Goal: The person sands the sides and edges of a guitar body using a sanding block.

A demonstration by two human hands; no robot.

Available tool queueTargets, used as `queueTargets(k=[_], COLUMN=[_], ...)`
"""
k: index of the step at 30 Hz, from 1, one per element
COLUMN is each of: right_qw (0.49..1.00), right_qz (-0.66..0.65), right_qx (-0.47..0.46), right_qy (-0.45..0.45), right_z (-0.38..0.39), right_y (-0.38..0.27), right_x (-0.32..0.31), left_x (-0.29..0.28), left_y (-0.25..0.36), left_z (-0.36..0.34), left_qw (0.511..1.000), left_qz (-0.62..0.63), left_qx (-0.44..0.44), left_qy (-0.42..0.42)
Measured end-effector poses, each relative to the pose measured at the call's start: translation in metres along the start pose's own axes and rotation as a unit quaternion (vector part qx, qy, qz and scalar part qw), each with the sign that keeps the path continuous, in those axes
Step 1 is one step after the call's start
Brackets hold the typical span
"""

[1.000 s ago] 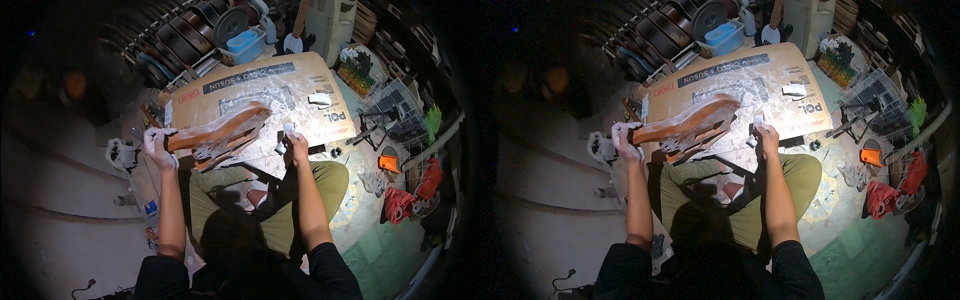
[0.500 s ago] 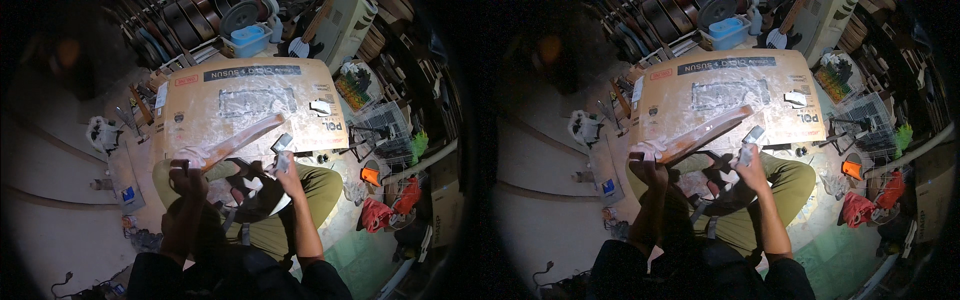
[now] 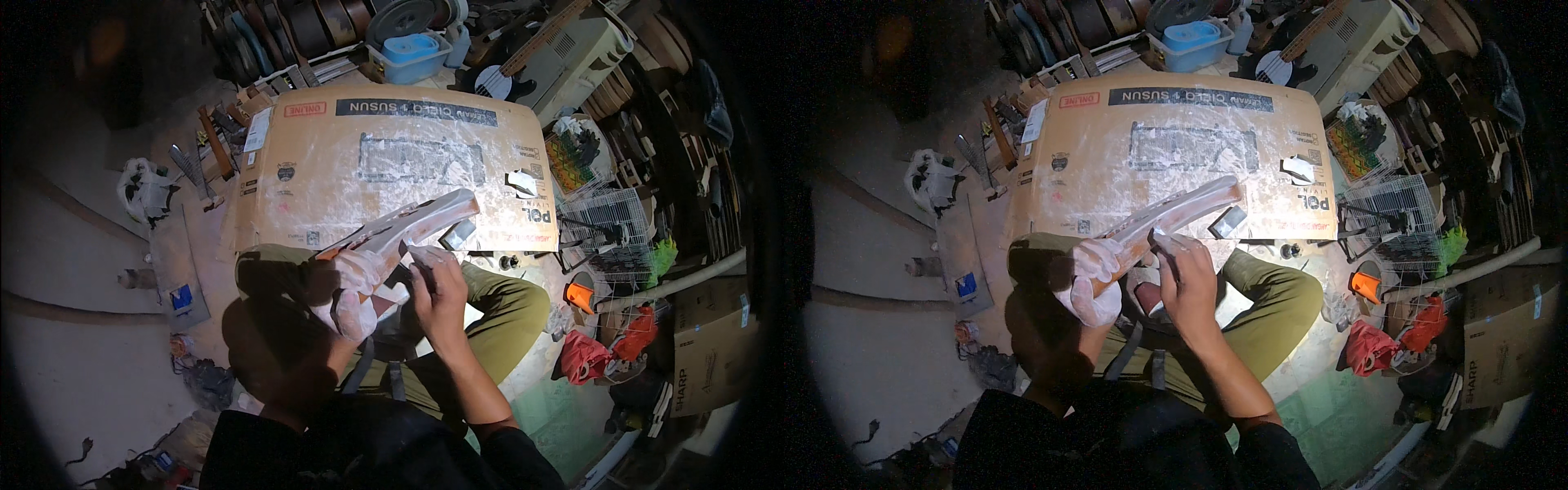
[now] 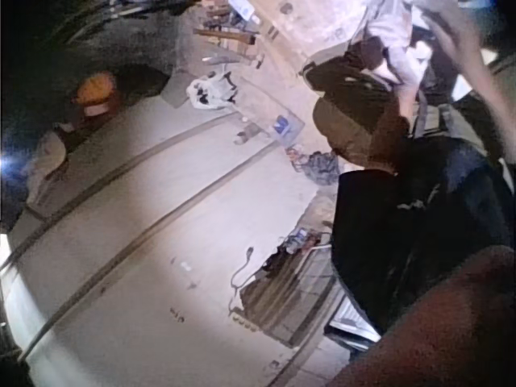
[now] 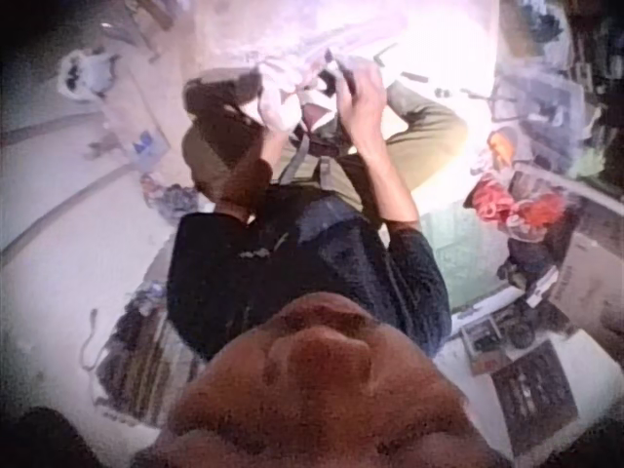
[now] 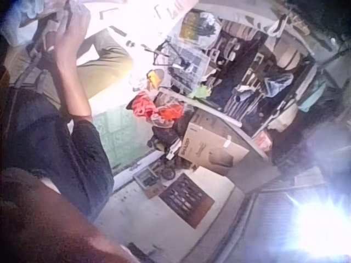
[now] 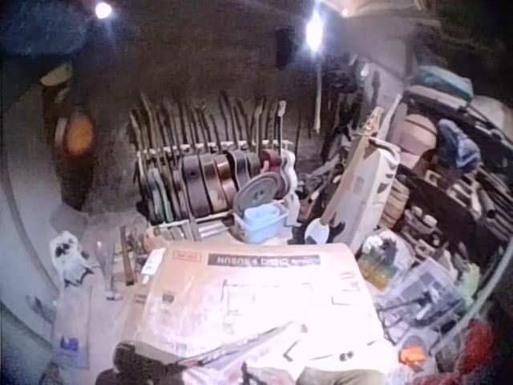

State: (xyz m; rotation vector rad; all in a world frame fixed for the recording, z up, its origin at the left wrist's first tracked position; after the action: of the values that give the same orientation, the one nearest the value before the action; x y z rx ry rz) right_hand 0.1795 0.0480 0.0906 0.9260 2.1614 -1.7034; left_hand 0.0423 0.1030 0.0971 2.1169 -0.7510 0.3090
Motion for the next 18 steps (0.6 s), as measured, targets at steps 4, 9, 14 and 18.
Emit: queueTargets(k=[4,9,14,18], right_qw=[0.998,0.997,0.996,0.999], right_qz=[0.041,0.028,-0.009,0.053], right_qx=[-0.025,-0.055,-0.079,-0.003], right_qy=[-0.030,-0.035,-0.046,0.000], right_z=[0.006,0.012,0.021,0.010], right_y=[-0.009,-0.004,-0.040,0.029], right_x=[0.013,0.012,0.012,0.017], left_x=[0.000,0.005,0.001,0.009], left_y=[0.003,0.000,-0.001,0.000], left_z=[0.007,0.009,0.015,0.016], left_qw=[0.998,0.998,0.998,0.999], left_qz=[-0.045,-0.034,-0.030,-0.027], left_qx=[0.048,0.051,0.044,0.040], left_qy=[-0.003,0.009,0.022,0.012])
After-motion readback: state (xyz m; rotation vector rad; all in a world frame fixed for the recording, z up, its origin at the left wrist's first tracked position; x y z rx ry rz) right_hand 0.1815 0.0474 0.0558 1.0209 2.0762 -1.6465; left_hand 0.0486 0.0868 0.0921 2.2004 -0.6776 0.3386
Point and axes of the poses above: each hand's wrist, its own z-axis away from the middle knuckle, its own x-axis out of the palm, y = z × x, the point moved 4 cm from there along -z, towards the middle knuckle, and after that the axes turned 10 degrees about -y, right-handed, at the moved point
